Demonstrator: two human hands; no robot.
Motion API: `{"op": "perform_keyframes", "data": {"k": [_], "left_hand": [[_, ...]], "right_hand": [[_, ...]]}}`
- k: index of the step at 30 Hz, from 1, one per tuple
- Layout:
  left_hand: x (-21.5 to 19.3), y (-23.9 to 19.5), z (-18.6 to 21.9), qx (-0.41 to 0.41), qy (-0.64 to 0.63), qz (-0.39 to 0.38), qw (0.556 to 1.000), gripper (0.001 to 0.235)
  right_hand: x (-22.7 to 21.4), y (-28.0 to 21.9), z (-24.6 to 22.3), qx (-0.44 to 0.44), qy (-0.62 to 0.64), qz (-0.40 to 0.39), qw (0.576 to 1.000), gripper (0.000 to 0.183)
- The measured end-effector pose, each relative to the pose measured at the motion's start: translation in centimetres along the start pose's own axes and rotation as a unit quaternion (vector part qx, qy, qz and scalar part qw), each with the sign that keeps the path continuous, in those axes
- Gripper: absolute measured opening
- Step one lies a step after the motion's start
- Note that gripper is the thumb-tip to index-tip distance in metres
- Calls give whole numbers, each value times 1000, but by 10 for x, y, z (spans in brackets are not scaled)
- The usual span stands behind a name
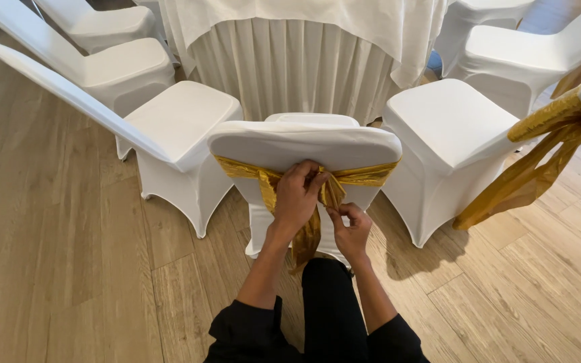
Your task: The person takes gold sashes from a container and ties them around the backs of white-covered chairs. They wrap the sashes around the chairs and tie them into bows, adjusting the fabric to ensure a neat appearance.
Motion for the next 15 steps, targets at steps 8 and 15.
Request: {"op": "perform_keyframes", "data": {"k": [8, 15], "left_hand": [[-11, -5, 10, 75, 43, 29, 996, 20], [-54, -86, -30, 119, 46, 288, 949, 18]], "right_hand": [[5, -1, 10, 25, 7, -6, 1000, 14], [15, -33, 27, 195, 76, -172, 963, 63]]}}
Point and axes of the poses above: each hand's wrist, its own y-axis towards the middle knuckle, its own x-axis out of the palm, z = x × y, the point moved 3 cm from there along y, towards the middle knuckle, and after that the axes turned 13 degrees about x, right-handed, at the moved point
